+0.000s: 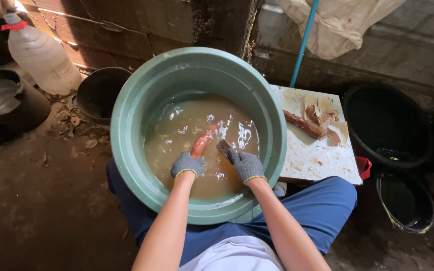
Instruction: Washing a root vegetable in a basin of water using a brush
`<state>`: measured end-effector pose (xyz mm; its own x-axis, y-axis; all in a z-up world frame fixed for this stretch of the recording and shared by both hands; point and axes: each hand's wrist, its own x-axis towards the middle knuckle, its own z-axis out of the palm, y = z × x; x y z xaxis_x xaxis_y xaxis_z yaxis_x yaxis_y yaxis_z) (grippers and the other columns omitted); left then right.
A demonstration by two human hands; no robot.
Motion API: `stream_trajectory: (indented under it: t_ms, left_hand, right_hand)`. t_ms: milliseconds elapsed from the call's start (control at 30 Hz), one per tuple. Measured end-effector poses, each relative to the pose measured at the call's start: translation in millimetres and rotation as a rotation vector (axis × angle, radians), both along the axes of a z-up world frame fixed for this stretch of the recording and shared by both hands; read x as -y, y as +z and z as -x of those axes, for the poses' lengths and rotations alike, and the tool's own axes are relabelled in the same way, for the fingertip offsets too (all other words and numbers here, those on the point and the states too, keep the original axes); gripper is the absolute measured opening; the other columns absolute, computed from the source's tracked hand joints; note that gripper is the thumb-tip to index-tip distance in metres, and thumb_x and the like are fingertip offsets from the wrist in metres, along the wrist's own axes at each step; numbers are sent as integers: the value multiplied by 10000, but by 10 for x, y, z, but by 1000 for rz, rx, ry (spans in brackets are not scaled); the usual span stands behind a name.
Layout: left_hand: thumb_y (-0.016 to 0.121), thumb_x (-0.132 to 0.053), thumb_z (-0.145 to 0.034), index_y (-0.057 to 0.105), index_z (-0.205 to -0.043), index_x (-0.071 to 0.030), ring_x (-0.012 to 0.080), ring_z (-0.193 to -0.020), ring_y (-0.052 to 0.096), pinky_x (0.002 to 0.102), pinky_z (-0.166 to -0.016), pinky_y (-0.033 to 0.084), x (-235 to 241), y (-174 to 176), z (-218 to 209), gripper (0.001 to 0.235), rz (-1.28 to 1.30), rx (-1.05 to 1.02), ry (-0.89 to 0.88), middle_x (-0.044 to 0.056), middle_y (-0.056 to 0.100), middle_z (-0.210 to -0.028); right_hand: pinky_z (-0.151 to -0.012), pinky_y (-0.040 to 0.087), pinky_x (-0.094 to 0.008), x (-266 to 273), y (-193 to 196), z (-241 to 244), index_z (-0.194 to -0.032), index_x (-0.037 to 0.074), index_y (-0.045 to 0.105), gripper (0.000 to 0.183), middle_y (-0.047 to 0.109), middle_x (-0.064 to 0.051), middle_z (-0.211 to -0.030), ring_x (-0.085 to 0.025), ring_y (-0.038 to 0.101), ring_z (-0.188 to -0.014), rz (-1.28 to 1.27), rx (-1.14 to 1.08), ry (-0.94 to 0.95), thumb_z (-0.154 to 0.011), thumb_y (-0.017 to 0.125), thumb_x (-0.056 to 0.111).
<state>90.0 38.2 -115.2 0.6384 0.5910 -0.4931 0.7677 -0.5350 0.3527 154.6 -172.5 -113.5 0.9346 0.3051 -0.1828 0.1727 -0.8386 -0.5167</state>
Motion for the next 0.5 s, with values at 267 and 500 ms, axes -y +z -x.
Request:
stream_trajectory:
  t_ms: [267,500]
  left_hand:
    - [630,-491,-862,611,-1267,-136,323,-1236,663,475,-1010,553,26,162,23,539,26,12,-23,97,720,-1259]
    - [685,-445,-859,599,-1273,-182,326,-1222,663,516,-991,549,40,178,36,498,-112,1,-130,78,681,-1262]
  right_hand:
    - [-865,557,-536,8,-119,-46,-862,99,752,624,742,-215,-878,-437,700,-979,3,-3,-9,-1003,419,608]
    - [-857,553,-550,-3,-36,-5,-864,63,736,641,724,-258,-907,-459,688,-991,7,3,17,-1013,407,592]
